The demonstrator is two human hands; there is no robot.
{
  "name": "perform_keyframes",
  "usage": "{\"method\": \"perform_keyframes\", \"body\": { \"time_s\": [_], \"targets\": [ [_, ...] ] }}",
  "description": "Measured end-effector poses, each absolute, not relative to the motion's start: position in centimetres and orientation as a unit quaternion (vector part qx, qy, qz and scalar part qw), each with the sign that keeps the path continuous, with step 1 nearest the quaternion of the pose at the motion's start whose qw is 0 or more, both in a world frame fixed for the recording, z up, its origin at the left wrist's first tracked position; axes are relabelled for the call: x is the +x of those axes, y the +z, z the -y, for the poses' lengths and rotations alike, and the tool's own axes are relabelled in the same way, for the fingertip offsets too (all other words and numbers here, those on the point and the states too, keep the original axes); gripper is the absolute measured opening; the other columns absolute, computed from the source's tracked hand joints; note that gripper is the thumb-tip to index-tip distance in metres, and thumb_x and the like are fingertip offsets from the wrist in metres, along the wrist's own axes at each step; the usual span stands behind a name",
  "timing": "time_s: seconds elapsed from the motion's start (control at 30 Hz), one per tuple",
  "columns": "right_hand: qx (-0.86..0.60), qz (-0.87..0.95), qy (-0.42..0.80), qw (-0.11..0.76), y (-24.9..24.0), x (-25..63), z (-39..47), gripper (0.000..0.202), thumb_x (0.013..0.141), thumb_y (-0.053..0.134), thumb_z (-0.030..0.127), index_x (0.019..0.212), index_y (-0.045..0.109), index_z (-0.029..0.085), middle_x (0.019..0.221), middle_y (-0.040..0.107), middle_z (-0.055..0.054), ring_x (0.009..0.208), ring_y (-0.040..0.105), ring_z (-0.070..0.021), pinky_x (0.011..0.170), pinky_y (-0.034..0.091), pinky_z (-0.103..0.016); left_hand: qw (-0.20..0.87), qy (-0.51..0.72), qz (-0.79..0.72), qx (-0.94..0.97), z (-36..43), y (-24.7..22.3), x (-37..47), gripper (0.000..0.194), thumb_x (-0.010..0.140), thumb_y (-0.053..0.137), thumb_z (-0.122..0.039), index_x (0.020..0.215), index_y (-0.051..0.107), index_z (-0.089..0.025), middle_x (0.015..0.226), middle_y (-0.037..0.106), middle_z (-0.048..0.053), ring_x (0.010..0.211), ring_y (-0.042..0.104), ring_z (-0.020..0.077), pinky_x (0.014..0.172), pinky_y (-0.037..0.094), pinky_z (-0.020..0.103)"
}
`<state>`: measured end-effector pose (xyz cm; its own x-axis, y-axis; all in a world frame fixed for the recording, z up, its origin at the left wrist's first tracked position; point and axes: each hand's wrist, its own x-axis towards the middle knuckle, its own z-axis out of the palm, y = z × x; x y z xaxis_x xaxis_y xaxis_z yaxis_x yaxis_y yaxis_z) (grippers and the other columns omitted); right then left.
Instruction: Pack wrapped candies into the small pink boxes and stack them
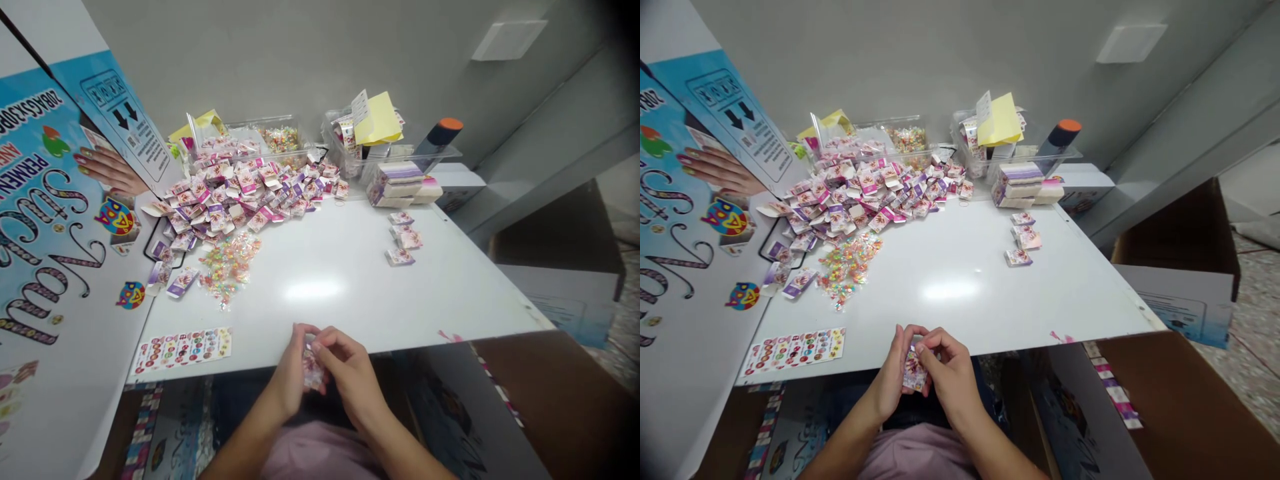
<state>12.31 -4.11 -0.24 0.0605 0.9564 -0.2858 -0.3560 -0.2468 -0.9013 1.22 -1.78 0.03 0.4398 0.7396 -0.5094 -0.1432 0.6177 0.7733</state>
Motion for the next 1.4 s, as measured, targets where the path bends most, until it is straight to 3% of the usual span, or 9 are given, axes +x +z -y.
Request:
{"method": "perform_keyframes", "body": {
  "time_s": [0.1, 0.2, 0.37, 0.53, 0.7, 0.87, 1.0, 1.27, 1.4],
  "targets": [
    [-0.486, 0.345, 0.585, 0.550, -0.4, 12.4, 4.4, 0.022, 0.084, 0.071, 0.036, 0.074, 0.062, 0.019, 0.081, 0.055, 0.001, 0.049, 0.050, -0.0074, 0.035, 0.042, -0.019, 0.783, 0.283, -0.446, 0.329, 1.6, 0.3, 1.1, 0.074, 0.081, 0.020, -0.085, 0.111, 0.045, -0.022, 0.065, 0.056, -0.004, 0.043, 0.051, 0.0099, 0.040, 0.033, 0.017],
    [-0.456, 0.446, 0.531, 0.557, -0.8, 13.0, 4.7, 0.011, 0.088, 0.068, 0.029, 0.080, 0.067, 0.021, 0.096, 0.060, -0.006, 0.072, 0.062, -0.0159, 0.045, 0.050, -0.023, 0.790, 0.275, -0.445, 0.320, 1.4, 0.6, 0.5, 0.072, 0.083, 0.016, -0.082, 0.110, 0.045, -0.022, 0.070, 0.057, -0.003, 0.044, 0.053, 0.0095, 0.039, 0.032, 0.016],
    [-0.456, 0.587, 0.405, 0.532, -0.8, 13.8, 4.8, 0.009, 0.088, 0.065, 0.015, 0.088, 0.070, 0.022, 0.100, 0.066, -0.009, 0.093, 0.063, -0.0212, 0.077, 0.054, -0.036, 0.800, 0.253, -0.411, 0.356, 1.2, 0.4, -0.4, 0.034, 0.090, 0.041, -0.053, 0.106, 0.045, -0.023, 0.069, 0.057, -0.004, 0.047, 0.054, 0.0082, 0.039, 0.029, 0.012],
    [-0.489, 0.410, 0.474, 0.606, -0.8, 12.9, 5.1, 0.003, 0.088, 0.067, 0.022, 0.085, 0.068, 0.022, 0.089, 0.062, -0.003, 0.061, 0.058, -0.0107, 0.046, 0.044, -0.021, 0.779, 0.268, -0.405, 0.397, 1.4, 0.8, 0.3, 0.029, 0.095, 0.040, -0.045, 0.112, 0.042, -0.022, 0.061, 0.058, -0.005, 0.041, 0.049, 0.0094, 0.033, 0.028, 0.013],
    [-0.510, 0.330, 0.405, 0.684, 0.1, 12.5, 5.7, 0.007, 0.086, 0.071, 0.019, 0.081, 0.066, 0.023, 0.084, 0.061, -0.001, 0.079, 0.061, -0.0135, 0.067, 0.050, -0.024, 0.659, 0.400, -0.422, 0.477, 2.4, 1.6, 0.7, 0.023, 0.090, 0.063, -0.033, 0.105, 0.052, -0.020, 0.083, 0.066, 0.001, 0.067, 0.065, 0.0103, 0.060, 0.053, 0.019],
    [-0.509, 0.449, 0.446, 0.584, 3.1, 14.2, 5.2, 0.005, 0.089, 0.067, 0.019, 0.084, 0.066, 0.022, 0.076, 0.061, -0.001, 0.072, 0.058, -0.0141, 0.065, 0.047, -0.026, 0.474, 0.497, -0.372, 0.624, 2.4, 1.9, -0.2, 0.013, 0.090, 0.060, -0.012, 0.098, 0.068, -0.019, 0.088, 0.073, 0.005, 0.081, 0.069, 0.0134, 0.075, 0.055, 0.023],
    [-0.499, 0.561, 0.391, 0.532, 5.1, 15.2, 5.0, 0.009, 0.088, 0.065, 0.013, 0.089, 0.068, 0.021, 0.074, 0.060, -0.001, 0.069, 0.057, -0.0148, 0.061, 0.045, -0.028, 0.397, 0.551, -0.305, 0.668, 2.0, 2.7, -0.4, 0.020, 0.090, 0.057, -0.007, 0.102, 0.069, -0.018, 0.089, 0.072, 0.007, 0.081, 0.069, 0.0150, 0.073, 0.056, 0.025],
    [-0.502, 0.574, 0.304, 0.572, 6.6, 13.6, 6.0, 0.024, 0.086, 0.064, 0.007, 0.095, 0.072, 0.027, 0.075, 0.064, -0.003, 0.067, 0.059, -0.0185, 0.057, 0.049, -0.031, 0.378, 0.540, -0.377, 0.651, 3.4, 4.6, 0.1, 0.020, 0.096, 0.047, -0.014, 0.101, 0.066, -0.022, 0.086, 0.069, 0.006, 0.076, 0.066, 0.0156, 0.067, 0.053, 0.027],
    [-0.500, 0.588, 0.285, 0.568, 6.6, 12.9, 7.0, 0.034, 0.092, 0.057, 0.015, 0.119, 0.071, 0.033, 0.095, 0.065, -0.009, 0.085, 0.062, -0.0240, 0.065, 0.054, -0.038, 0.316, 0.546, -0.422, 0.651, 3.9, 5.1, 0.3, 0.021, 0.096, 0.045, -0.015, 0.102, 0.064, -0.024, 0.086, 0.067, 0.005, 0.076, 0.064, 0.0164, 0.067, 0.052, 0.028]
  ]
}}
